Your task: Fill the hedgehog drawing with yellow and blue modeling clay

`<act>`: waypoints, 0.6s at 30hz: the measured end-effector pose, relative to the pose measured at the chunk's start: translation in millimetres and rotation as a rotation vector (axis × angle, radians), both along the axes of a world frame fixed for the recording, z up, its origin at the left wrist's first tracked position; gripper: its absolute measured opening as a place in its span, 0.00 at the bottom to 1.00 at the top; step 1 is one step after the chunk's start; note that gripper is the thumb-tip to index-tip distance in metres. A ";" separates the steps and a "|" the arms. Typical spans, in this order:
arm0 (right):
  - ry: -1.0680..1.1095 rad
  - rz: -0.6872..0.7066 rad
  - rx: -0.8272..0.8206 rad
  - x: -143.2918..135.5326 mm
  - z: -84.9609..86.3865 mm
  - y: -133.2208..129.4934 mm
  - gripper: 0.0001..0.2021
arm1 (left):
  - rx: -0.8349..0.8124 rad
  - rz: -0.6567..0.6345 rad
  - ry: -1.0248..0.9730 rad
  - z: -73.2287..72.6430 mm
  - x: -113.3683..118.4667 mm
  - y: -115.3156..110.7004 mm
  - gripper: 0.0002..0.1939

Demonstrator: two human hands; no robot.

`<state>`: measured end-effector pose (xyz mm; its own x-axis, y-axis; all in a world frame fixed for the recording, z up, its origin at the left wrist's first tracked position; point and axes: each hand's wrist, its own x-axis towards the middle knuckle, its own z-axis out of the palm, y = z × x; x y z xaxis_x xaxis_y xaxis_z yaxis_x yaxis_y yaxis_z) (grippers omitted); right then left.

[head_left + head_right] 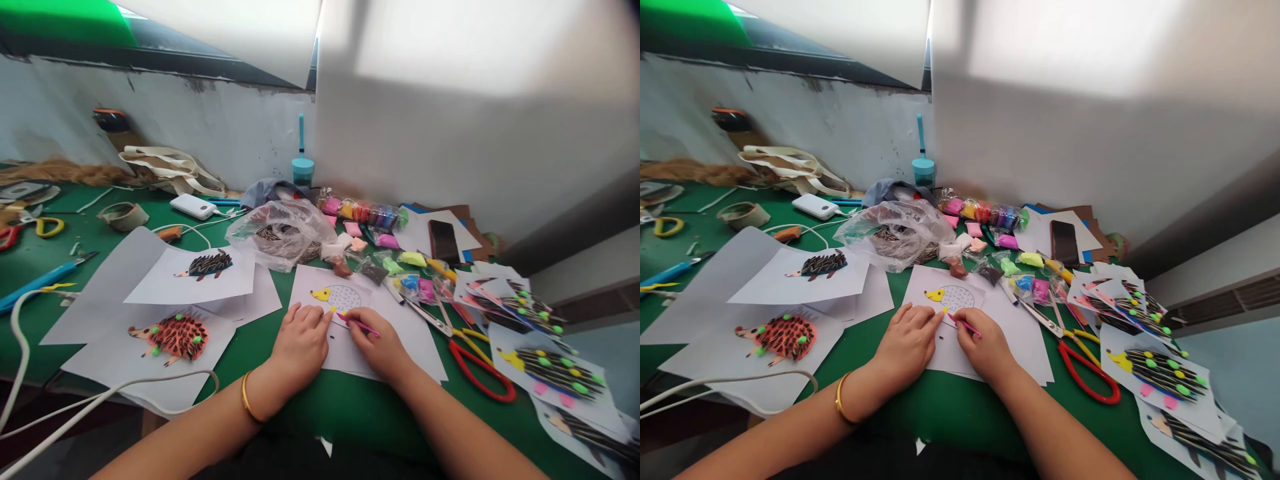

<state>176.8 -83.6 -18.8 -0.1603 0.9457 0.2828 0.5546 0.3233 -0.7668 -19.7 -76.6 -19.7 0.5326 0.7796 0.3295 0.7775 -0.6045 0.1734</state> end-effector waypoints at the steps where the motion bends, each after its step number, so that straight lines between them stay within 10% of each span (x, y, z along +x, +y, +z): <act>1: 0.006 -0.004 -0.004 0.3 0.3 -0.2 0.07 | 0.012 -0.006 0.017 -0.9 0.3 -0.2 0.22; 18: 0.004 -0.052 -0.057 6.3 2.7 -3.4 0.07 | 0.007 0.001 0.023 -1.1 0.4 0.1 0.23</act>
